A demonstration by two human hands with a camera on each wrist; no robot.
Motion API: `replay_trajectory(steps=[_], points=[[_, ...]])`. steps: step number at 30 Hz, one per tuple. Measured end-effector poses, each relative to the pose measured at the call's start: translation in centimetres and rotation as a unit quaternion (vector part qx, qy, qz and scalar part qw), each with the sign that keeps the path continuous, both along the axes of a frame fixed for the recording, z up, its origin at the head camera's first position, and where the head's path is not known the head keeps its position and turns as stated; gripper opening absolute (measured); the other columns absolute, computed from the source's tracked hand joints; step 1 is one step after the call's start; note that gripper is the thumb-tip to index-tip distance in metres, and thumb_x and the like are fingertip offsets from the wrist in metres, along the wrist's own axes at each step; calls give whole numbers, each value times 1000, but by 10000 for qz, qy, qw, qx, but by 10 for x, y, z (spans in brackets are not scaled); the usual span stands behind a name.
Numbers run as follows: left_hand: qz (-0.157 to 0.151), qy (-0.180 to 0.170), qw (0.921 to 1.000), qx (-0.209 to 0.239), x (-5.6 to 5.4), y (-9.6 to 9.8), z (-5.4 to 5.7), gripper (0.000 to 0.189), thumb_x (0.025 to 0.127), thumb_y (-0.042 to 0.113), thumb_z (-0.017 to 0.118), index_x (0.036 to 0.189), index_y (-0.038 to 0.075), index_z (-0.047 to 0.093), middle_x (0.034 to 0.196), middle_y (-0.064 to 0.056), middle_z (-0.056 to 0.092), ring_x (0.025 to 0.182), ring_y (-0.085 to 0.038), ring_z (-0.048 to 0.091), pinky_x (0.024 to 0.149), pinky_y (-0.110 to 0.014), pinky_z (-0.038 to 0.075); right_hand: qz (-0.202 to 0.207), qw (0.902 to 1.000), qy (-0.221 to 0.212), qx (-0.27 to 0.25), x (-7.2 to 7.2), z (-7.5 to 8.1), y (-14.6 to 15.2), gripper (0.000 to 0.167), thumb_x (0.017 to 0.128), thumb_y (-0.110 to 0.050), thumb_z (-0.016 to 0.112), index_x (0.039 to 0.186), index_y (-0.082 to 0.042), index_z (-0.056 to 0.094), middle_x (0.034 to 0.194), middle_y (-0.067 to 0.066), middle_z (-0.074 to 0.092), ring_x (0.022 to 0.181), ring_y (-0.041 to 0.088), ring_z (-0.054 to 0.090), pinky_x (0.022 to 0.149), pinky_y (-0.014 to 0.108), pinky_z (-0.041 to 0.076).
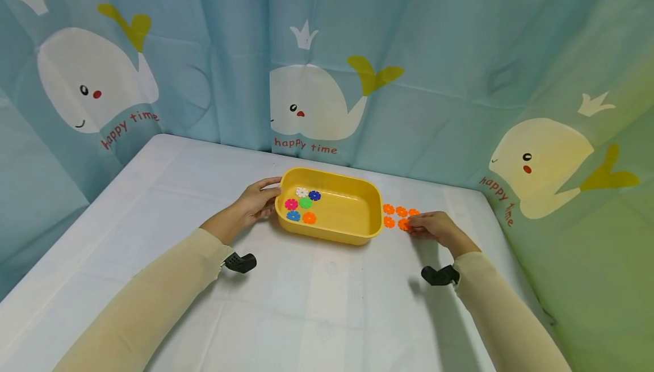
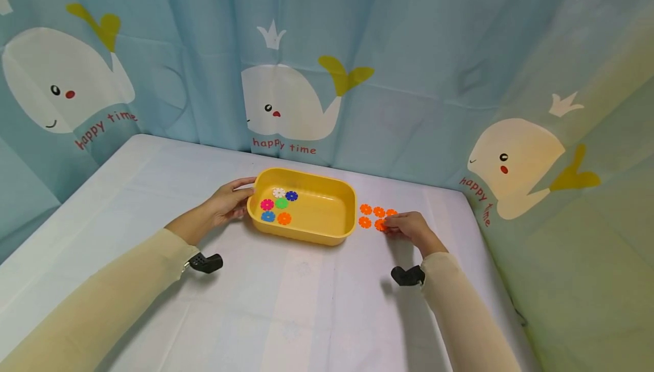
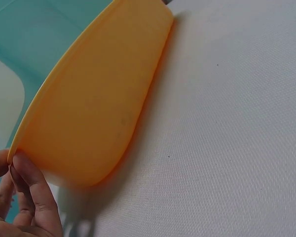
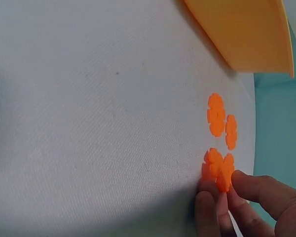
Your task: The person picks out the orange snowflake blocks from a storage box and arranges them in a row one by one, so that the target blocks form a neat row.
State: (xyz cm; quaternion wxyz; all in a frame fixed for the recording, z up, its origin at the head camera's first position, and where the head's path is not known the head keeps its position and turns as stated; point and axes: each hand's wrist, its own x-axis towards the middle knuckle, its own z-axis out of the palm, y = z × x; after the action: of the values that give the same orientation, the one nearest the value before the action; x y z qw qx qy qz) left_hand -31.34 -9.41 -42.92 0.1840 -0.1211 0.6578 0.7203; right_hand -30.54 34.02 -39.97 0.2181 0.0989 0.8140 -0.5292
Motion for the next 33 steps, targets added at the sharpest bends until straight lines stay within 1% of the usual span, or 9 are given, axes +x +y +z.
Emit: replay_trajectory(steps=[6,11,13,16,20,27,30,33], points=[[-16,-18,10000,36,0,0,0,44,100,22,59,142,24,50,91,-6,64,50,-10,50,45,-17,40,41,9999,17,96,-1,1,1,40,98,-8,58,127,20,51,86,-2,73,77,7,68,80,27,58],[2,-10,9998,188,0,-1,1,44,100,21,59,143,23,50,93,-7,65,49,-9,50,44,-17,38,61,9990,70,430,-3,3,-1,38,98,-11,59,124,17,56,87,-2,73,79,7,68,84,28,57],[8,-16,9998,202,0,-1,1,44,100,21,59,143,23,50,94,-6,66,49,-9,49,44,-17,38,116,9983,65,560,-4,5,-2,38,98,-12,59,123,17,57,88,-1,73,80,9,68,86,31,57],[-4,-22,9998,215,0,-1,0,44,100,21,59,143,22,50,94,-6,66,49,-9,49,44,-17,38,308,9970,69,709,-4,8,-4,39,98,-12,58,122,18,56,90,2,73,83,11,69,89,34,56],[6,-32,9997,233,-1,-1,-1,44,100,21,59,143,22,50,91,-6,65,50,-10,50,44,-17,38,409,9962,63,771,-4,12,-5,38,97,-11,58,121,19,55,92,4,73,84,13,70,90,36,56],[11,-58,9998,172,-1,0,-1,42,100,21,59,141,24,51,88,-5,63,50,-11,50,44,-17,39,419,9956,-57,839,-4,16,-7,39,98,-11,58,123,19,54,95,7,73,86,15,71,91,36,55],[-9,-48,9998,180,-1,-1,-1,43,100,21,59,142,24,51,90,-6,64,50,-10,49,44,-17,38,421,9947,-67,933,-4,19,-8,41,98,-12,58,125,19,53,96,9,74,87,15,71,91,36,55],[-34,-20,9998,208,-1,-2,-1,44,100,21,58,143,23,49,94,-7,65,50,-10,50,44,-17,39,358,9945,-83,981,-4,22,-10,42,97,-13,59,125,18,53,96,8,74,86,15,71,92,37,55]])
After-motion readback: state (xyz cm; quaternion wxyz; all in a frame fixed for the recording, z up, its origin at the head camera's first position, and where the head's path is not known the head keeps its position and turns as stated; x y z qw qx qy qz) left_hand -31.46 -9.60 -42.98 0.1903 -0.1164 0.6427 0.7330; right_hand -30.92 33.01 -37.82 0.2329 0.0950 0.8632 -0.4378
